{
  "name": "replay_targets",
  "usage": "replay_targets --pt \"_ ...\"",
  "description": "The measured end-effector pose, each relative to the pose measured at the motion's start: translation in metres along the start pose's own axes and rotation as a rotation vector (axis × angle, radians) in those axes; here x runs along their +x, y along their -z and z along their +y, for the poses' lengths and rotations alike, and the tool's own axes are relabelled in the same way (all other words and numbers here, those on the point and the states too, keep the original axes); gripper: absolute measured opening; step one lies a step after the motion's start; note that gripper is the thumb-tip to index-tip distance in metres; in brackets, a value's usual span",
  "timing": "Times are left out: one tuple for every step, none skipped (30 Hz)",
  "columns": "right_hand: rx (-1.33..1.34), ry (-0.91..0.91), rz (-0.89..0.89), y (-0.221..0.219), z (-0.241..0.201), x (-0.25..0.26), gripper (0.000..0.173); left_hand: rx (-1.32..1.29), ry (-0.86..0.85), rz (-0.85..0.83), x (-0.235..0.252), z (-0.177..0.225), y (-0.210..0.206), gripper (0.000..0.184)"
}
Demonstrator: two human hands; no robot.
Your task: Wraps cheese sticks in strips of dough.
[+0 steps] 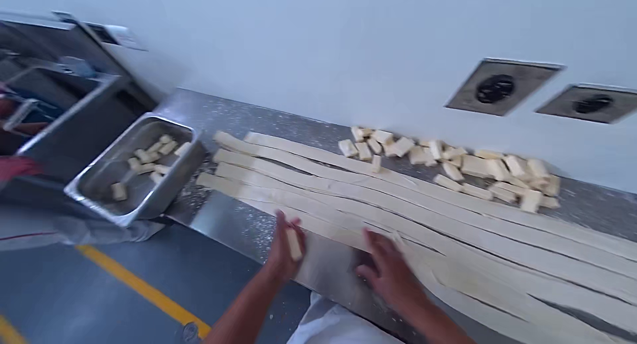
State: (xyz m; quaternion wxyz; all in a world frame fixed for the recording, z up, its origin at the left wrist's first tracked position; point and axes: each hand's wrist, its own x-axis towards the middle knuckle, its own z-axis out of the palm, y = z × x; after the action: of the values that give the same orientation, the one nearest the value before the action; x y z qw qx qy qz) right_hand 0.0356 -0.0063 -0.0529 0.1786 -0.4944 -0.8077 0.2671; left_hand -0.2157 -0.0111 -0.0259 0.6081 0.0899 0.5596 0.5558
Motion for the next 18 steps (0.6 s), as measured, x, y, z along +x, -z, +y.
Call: replay_targets --pt "-0.071 -0.102 0.006 0.013 0.02 0.002 0.062 -0.065 -0.112 0.071 0.011 0.037 0.017 0.07" --pt "-0.116 -0.182 0.014 0.024 0.039 0.002 0.052 -0.136 -0.233 0.139 0.02 0.076 0.035 0.069" --pt "-0.145 -0.245 0.021 0.032 0.056 -0.001 0.042 -0.211 -0.347 0.204 0.028 0.114 0.054 0.069" --pt "-0.159 -0.3 0.016 0.036 0.067 -0.004 0.036 -0.269 -0.445 0.295 0.035 0.148 0.071 0.069" --pt "-0.166 -0.333 0.011 0.036 0.076 -0.007 0.031 -0.299 -0.496 0.397 0.04 0.175 0.083 0.071" --pt "-0.16 -0.351 0.013 0.035 0.081 -0.009 0.027 -0.279 -0.483 0.437 0.04 0.19 0.093 0.08" --pt "-0.137 -0.362 0.016 0.034 0.082 -0.009 0.023 -0.208 -0.44 0.446 0.041 0.193 0.1 0.086" --pt "-0.098 -0.368 0.028 0.035 0.083 -0.006 0.019 -0.105 -0.398 0.439 0.043 0.185 0.104 0.085" --pt "-0.045 -0.363 0.042 0.036 0.082 -0.002 0.018 0.024 -0.373 0.406 0.044 0.168 0.104 0.077" --pt "0.021 -0.35 0.054 0.04 0.078 0.0 0.019 0.161 -0.357 0.345 0.045 0.144 0.1 0.066" --pt "0.089 -0.337 0.061 0.046 0.072 0.002 0.021 0.295 -0.334 0.255 0.043 0.112 0.091 0.054" --pt "0.153 -0.336 0.049 0.055 0.06 0.003 0.024 0.405 -0.314 0.147 0.04 0.077 0.076 0.043" --pt "0.217 -0.343 0.018 0.065 0.045 0.003 0.026 0.48 -0.301 0.015 0.032 0.039 0.055 0.037" --pt "0.276 -0.34 -0.011 0.073 0.026 0.004 0.027 0.503 -0.294 -0.14 0.022 0.002 0.032 0.035" --pt "0.311 -0.303 -0.024 0.077 0.006 0.005 0.026 0.481 -0.287 -0.304 0.009 -0.032 0.005 0.037" --pt "0.319 -0.224 -0.017 0.079 -0.013 0.008 0.023 0.433 -0.281 -0.44 -0.004 -0.061 -0.021 0.041" --pt "0.312 -0.126 0.003 0.078 -0.03 0.012 0.021 0.353 -0.288 -0.517 -0.018 -0.085 -0.045 0.039" --pt "0.298 -0.043 0.012 0.079 -0.042 0.016 0.019 0.255 -0.302 -0.538 -0.031 -0.103 -0.064 0.028"
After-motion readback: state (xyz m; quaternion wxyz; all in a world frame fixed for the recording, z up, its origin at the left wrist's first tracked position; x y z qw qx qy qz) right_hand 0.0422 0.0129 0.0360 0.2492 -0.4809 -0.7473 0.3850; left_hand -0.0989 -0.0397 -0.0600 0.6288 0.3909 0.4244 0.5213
